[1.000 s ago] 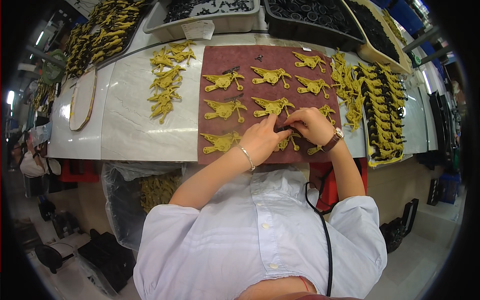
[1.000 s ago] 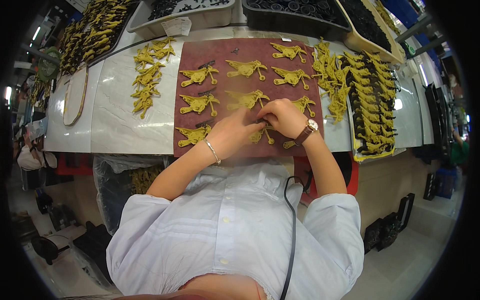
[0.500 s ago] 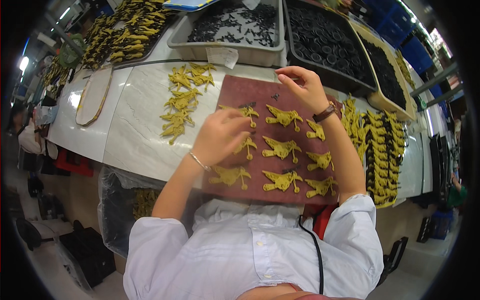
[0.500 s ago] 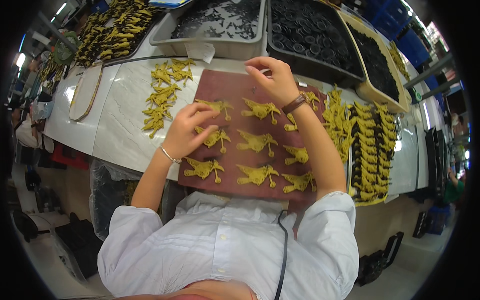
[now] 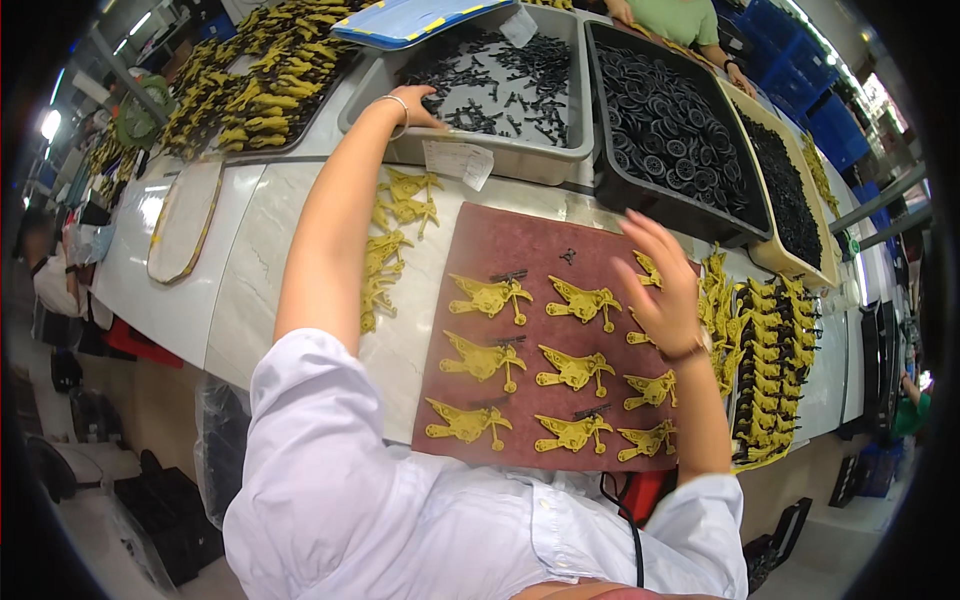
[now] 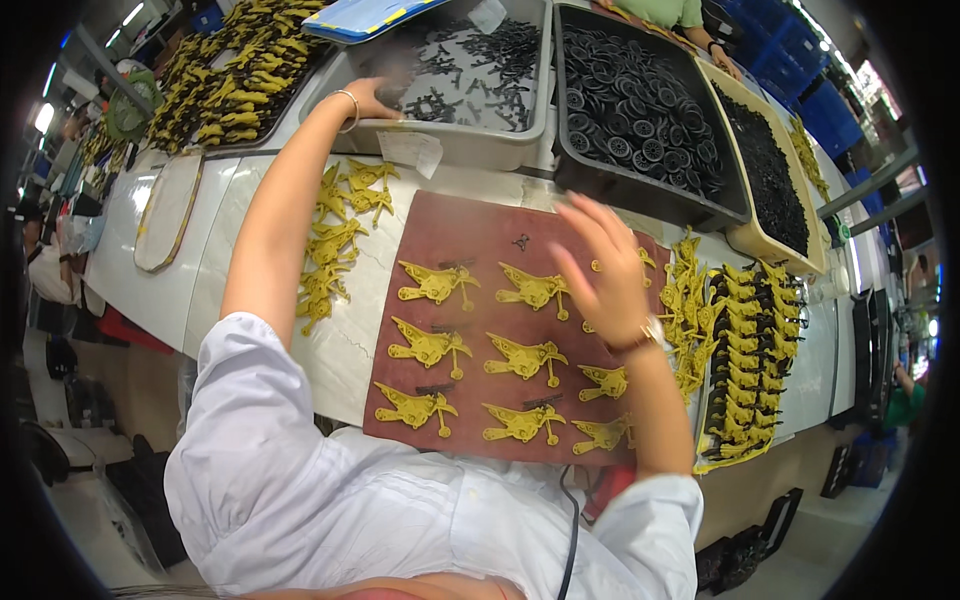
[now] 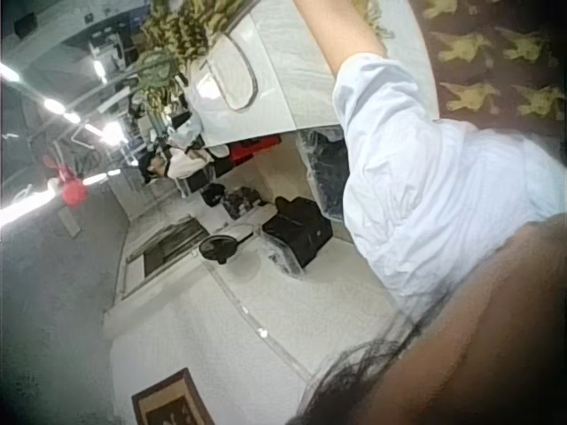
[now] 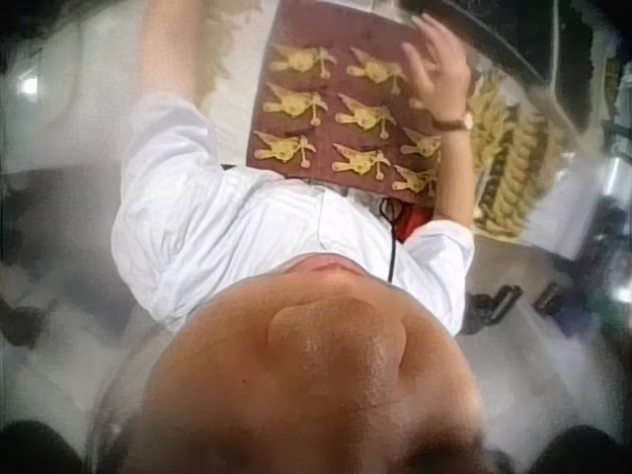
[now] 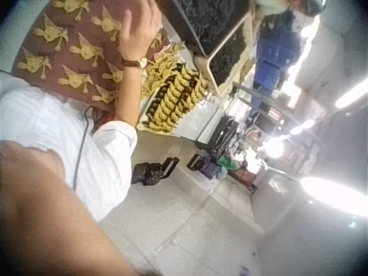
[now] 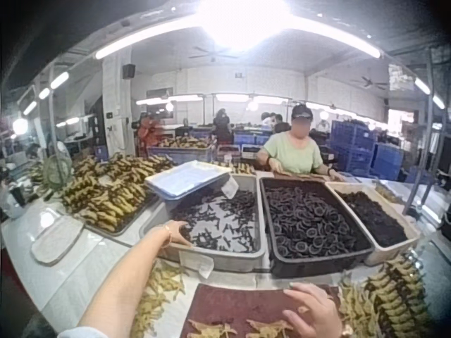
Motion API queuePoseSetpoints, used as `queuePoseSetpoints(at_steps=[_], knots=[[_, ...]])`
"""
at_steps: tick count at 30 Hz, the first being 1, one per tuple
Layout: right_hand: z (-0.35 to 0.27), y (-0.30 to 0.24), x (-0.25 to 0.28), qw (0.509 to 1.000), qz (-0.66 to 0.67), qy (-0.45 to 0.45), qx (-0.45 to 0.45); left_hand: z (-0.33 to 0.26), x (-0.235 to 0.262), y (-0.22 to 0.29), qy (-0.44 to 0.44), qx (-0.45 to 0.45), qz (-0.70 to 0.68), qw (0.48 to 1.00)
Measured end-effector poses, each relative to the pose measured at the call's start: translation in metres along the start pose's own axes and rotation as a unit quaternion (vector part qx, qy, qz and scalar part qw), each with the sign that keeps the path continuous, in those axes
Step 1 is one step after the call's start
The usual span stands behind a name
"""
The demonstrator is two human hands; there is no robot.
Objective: The person retrieves toy motorcycle frames from a bin, arranges them on a work mat, and attaches handlebars and wheels to the frames by hand.
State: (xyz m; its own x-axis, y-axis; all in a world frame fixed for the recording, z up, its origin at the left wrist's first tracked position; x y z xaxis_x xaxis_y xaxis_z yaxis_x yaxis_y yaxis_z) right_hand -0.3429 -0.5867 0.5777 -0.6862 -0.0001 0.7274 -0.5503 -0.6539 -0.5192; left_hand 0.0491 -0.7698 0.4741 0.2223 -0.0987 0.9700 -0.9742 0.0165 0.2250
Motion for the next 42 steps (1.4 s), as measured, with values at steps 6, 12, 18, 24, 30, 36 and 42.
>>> queuePoseSetpoints(at_steps=[6, 12, 18, 24, 30, 36, 42], knots=[[-0.139, 0.081, 0.092, 0.972, -0.049, 0.071, -0.22, 0.026, -0.05, -0.034, -0.196, 0.115, -0.062, 0.972], [-0.241, 0.125, 0.11, 0.898, 0.081, 0.186, -0.389, 0.015, -0.068, -0.014, -0.367, 0.14, -0.035, 0.919], [-0.27, 0.12, 0.121, 0.893, 0.081, 0.228, -0.38, 0.018, -0.066, -0.03, -0.326, 0.144, -0.017, 0.934], [-0.3, 0.127, 0.125, 0.856, 0.129, 0.264, -0.426, 0.04, -0.047, -0.036, -0.183, 0.079, 0.1, 0.975], [-0.304, 0.126, 0.122, 0.87, 0.107, 0.251, -0.41, 0.025, -0.014, -0.054, 0.048, 0.104, -0.246, 0.962], [-0.306, 0.127, 0.12, 0.869, 0.127, 0.256, -0.404, -0.008, 0.009, -0.023, 0.112, 0.115, -0.542, 0.825], [-0.295, 0.121, 0.11, 0.866, 0.141, 0.244, -0.413, -0.04, 0.062, 0.067, 0.089, -0.117, -0.655, 0.741]])
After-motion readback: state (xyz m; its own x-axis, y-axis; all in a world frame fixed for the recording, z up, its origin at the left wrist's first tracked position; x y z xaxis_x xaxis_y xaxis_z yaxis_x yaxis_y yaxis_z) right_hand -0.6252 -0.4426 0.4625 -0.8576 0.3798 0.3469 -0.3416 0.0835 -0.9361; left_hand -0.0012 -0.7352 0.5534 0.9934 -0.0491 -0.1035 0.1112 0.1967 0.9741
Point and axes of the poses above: each hand's wrist, its own z-axis towards the middle knuckle, its own x-axis out of the back of the hand, y = z × x, the point moved 10 cm from there along z, towards the middle knuckle, and after that the axes turned 9 degrees about -x, right-handed, at the moved point
